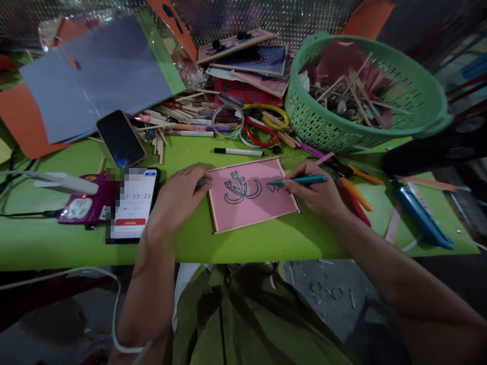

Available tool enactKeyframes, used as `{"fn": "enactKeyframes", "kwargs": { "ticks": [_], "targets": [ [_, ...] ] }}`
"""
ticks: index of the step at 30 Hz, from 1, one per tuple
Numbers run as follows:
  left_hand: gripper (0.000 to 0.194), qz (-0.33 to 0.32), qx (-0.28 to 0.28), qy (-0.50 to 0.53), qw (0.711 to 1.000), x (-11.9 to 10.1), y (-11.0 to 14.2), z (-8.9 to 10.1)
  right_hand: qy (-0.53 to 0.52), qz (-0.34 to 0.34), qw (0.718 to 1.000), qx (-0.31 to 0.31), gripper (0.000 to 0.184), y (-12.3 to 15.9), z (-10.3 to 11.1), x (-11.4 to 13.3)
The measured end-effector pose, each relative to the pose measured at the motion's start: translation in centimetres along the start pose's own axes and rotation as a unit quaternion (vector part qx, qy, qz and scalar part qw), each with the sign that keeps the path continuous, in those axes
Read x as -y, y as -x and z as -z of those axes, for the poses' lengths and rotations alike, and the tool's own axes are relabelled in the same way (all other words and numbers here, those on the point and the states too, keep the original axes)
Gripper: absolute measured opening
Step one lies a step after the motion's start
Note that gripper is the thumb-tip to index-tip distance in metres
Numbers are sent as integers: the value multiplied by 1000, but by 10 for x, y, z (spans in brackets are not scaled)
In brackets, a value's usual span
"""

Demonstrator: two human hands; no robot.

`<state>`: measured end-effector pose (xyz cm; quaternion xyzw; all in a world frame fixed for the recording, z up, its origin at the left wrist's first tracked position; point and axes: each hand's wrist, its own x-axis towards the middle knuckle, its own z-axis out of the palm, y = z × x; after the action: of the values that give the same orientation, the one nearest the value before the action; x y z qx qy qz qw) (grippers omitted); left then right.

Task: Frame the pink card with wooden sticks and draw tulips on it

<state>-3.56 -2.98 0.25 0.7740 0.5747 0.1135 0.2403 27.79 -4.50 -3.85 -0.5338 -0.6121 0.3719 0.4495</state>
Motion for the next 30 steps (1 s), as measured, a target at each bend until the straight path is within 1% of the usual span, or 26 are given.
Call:
{"fn": "enactKeyframes", "kwargs": {
  "ticks": [5, 11, 16, 21, 30],
  "targets": [
    [30, 5, -2, 3, 1000, 0, 1, 0, 12, 6, 1000, -7, 38, 0, 1, -1],
    [29, 3, -4, 6, 1000, 1, 1, -1, 15, 9, 1000, -11, 32, 1, 1, -2],
    [29, 1, -3, 7, 1000, 0, 1, 0, 27, 22, 999, -28, 28, 1, 1, -1],
    [27, 2, -4, 9, 1000, 1, 1, 0, 37, 27, 998, -32, 23, 1, 1, 0],
    [31, 0, -4, 16, 1000, 2, 0, -1, 50, 54, 996, -41, 20, 1, 2, -4]
  ]
}}
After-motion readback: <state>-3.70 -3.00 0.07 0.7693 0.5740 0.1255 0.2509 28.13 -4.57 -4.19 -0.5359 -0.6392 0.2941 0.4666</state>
